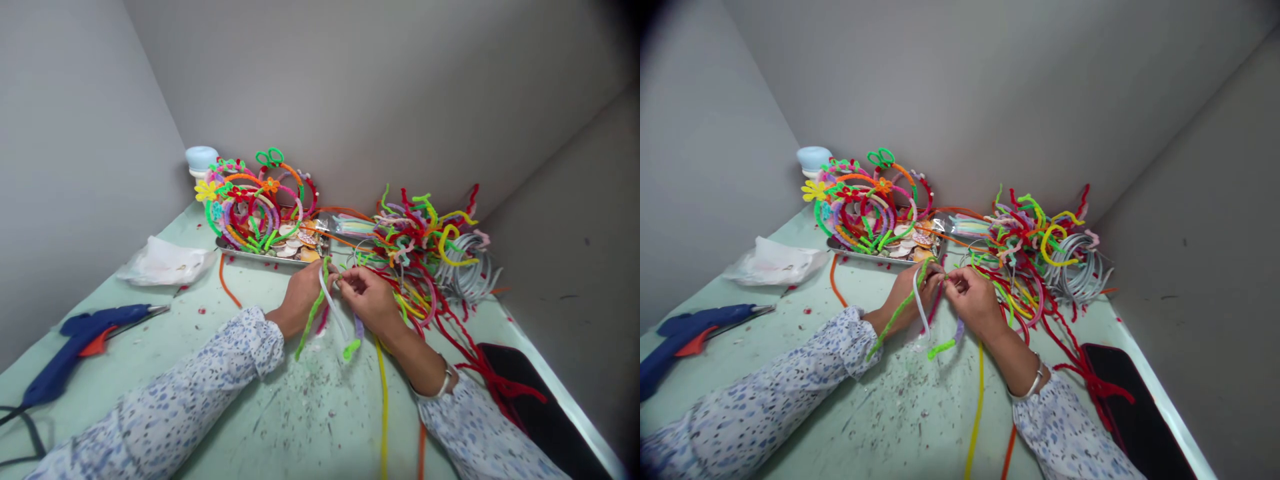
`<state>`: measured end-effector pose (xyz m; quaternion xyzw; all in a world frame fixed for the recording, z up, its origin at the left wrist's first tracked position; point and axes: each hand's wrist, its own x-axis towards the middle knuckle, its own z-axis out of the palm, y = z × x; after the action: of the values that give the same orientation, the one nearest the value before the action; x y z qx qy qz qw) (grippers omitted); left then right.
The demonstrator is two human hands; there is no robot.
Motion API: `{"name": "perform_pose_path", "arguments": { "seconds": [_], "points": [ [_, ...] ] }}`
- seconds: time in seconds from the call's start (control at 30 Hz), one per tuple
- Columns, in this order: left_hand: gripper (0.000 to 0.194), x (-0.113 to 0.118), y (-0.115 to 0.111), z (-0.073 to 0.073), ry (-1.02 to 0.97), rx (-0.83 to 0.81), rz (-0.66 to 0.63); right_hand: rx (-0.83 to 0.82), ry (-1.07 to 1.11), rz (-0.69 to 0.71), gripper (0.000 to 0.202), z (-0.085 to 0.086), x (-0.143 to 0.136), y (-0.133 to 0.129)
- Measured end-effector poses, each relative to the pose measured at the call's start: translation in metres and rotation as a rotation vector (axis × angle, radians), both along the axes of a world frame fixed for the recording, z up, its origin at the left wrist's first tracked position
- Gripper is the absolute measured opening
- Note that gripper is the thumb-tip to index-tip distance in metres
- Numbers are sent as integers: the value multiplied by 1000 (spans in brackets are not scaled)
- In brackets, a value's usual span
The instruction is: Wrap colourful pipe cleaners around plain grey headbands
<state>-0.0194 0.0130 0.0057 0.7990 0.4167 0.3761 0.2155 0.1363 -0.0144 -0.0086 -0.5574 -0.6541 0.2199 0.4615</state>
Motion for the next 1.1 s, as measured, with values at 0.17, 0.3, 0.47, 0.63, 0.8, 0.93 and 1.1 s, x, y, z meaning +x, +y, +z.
{"name": "perform_pose_path", "arguments": {
  "seconds": [0.17,0.3,0.47,0.63,0.8,0.93,1.1],
  "points": [
    [21,-1,0,-3,43,-5,6,122,-183,-15,9,3,0,-2],
    [24,-2,0,-5,82,17,5,183,-307,-22,10,4,1,-2],
    [27,-2,-1,-4,61,-10,-18,102,-258,-8,6,2,2,1],
    [26,-1,0,-6,17,-21,-25,-6,-85,31,10,0,3,2],
    [31,2,-3,0,-86,-97,-7,-111,140,97,12,6,4,1],
    [33,5,-7,8,-307,-222,-5,-206,280,157,16,13,5,0],
    [43,5,-4,11,-592,-368,10,-260,390,208,21,9,8,2]
  ]
}}
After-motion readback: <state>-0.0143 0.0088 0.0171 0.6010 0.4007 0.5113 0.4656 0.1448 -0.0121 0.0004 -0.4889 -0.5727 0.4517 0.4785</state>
